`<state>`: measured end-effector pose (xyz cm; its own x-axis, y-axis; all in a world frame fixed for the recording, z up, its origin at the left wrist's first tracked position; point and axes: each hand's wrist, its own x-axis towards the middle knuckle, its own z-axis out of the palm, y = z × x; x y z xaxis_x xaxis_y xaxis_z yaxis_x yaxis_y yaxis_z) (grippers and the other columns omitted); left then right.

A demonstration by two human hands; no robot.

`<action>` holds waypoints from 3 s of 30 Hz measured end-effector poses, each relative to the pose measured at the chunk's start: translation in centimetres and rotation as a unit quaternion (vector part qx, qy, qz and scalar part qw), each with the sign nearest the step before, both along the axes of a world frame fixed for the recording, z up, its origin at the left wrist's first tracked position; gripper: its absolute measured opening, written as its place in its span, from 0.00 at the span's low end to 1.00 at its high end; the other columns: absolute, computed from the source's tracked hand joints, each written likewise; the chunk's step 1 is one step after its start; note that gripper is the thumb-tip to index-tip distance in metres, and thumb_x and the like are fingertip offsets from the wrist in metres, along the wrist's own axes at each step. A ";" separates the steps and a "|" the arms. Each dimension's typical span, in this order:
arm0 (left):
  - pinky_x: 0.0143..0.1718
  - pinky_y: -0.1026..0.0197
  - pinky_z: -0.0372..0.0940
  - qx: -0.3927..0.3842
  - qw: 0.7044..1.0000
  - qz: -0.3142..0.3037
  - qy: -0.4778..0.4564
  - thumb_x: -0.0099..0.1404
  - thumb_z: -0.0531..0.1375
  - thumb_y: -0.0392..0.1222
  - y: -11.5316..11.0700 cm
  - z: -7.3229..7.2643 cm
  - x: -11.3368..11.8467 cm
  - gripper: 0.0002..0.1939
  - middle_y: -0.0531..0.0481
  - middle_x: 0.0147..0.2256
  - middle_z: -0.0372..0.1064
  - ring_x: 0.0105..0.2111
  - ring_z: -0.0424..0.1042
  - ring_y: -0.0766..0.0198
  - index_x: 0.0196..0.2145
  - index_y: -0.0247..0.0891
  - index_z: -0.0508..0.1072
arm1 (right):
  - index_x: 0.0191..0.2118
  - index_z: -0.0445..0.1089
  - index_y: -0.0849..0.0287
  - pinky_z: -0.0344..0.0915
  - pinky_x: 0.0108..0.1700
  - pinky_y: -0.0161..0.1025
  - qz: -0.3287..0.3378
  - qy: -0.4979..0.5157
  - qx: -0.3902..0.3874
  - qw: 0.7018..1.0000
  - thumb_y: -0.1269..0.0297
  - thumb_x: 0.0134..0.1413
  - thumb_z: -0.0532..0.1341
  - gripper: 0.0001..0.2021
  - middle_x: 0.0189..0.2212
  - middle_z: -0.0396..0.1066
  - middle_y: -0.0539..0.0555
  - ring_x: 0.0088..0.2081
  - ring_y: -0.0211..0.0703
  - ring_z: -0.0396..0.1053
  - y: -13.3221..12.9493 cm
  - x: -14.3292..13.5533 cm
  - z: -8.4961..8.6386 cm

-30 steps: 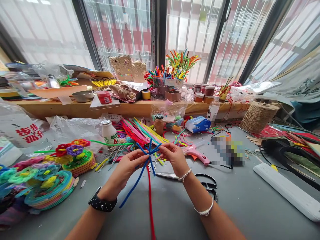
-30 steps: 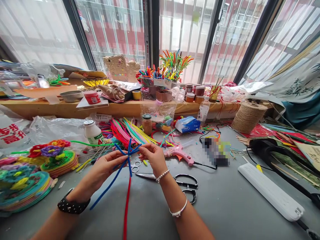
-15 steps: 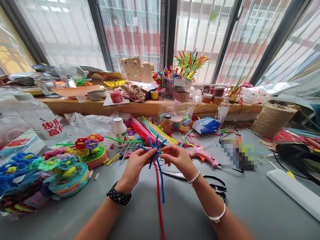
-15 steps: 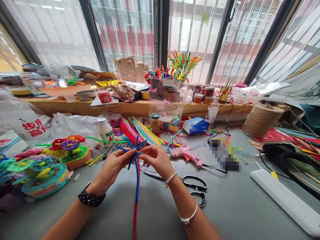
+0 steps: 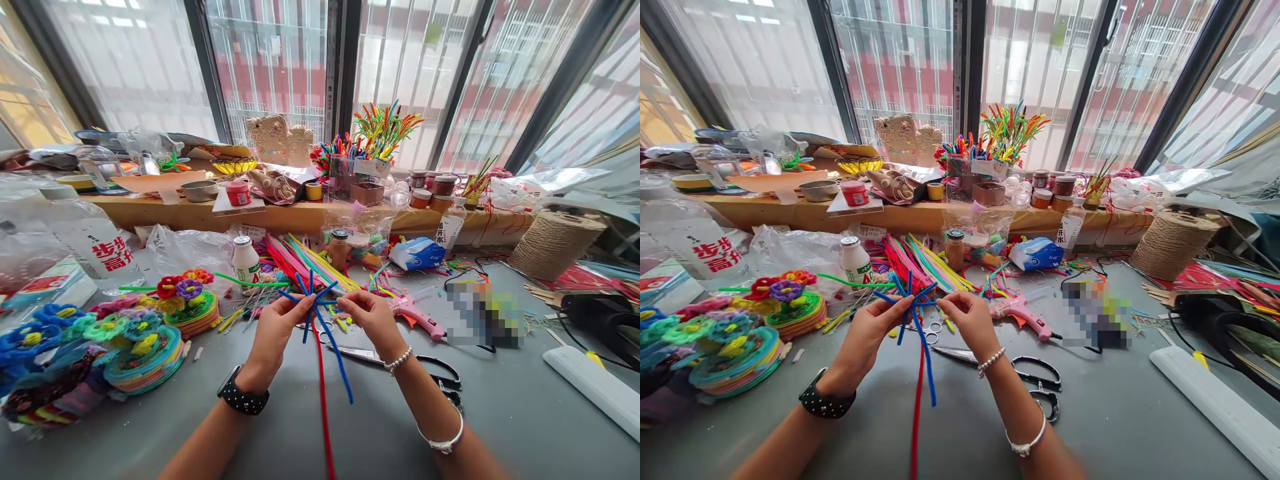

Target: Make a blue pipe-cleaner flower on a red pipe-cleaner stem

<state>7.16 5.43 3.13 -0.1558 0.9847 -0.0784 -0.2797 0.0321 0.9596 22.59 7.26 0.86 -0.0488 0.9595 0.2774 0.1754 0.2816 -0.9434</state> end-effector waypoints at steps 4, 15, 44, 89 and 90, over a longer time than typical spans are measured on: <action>0.25 0.69 0.61 -0.012 0.998 0.032 -0.043 0.40 0.65 0.39 0.2 0.1 -0.3 0.12 0.55 0.20 0.68 0.20 0.66 0.72 0.24 0.32 0.71 | 0.26 0.68 0.62 0.59 0.26 0.35 -0.099 0.006 0.022 0.995 0.56 0.47 0.54 0.13 0.22 0.64 0.51 0.25 0.37 0.61 0.7 1.1 -0.5; 0.29 0.71 0.62 -0.063 0.986 -0.083 -0.129 0.48 0.62 0.37 0.2 -0.7 -0.1 0.05 0.53 0.26 0.72 0.25 0.68 0.72 0.26 0.35 0.73 | 0.38 0.66 0.55 0.62 0.24 0.32 0.127 0.087 0.038 0.987 0.64 0.41 0.61 0.13 0.36 0.66 0.52 0.24 0.32 0.61 -1.0 -1.2 0.3; 0.29 0.65 0.61 0.010 0.980 -0.126 0.153 0.44 0.63 0.42 0.1 0.4 -1.1 0.09 0.50 0.24 0.72 0.25 0.68 0.65 0.25 0.36 0.75 | 0.37 0.66 0.57 0.64 0.30 0.34 0.109 0.053 0.018 0.992 0.62 0.44 0.59 0.12 0.32 0.68 0.52 0.31 0.38 0.65 -0.4 1.0 1.4; 0.32 0.65 0.65 0.047 0.985 -0.081 0.148 0.47 0.61 0.42 -0.3 0.5 -0.9 0.11 0.51 0.27 0.73 0.28 0.71 0.65 0.30 0.36 0.74 | 0.20 0.67 0.65 0.54 0.18 0.29 0.087 0.264 -0.139 0.950 0.64 0.35 0.65 0.09 0.12 0.63 0.46 0.16 0.29 0.58 -0.9 -1.3 0.4; 0.32 0.66 0.65 0.041 0.983 -0.082 0.156 0.47 0.61 0.42 -0.3 0.5 -0.8 0.11 0.51 0.27 0.74 0.28 0.71 0.65 0.30 0.36 0.74 | 0.21 0.68 0.65 0.54 0.19 0.29 0.076 0.284 -0.142 0.945 0.64 0.35 0.65 0.09 0.13 0.63 0.46 0.16 0.29 0.58 -0.8 -1.4 0.3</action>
<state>6.35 5.11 3.62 0.0020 0.9996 0.0293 0.0314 -0.0294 0.9991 21.23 6.42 1.19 -0.1131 0.9931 0.0324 -0.4033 -0.0161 -0.9149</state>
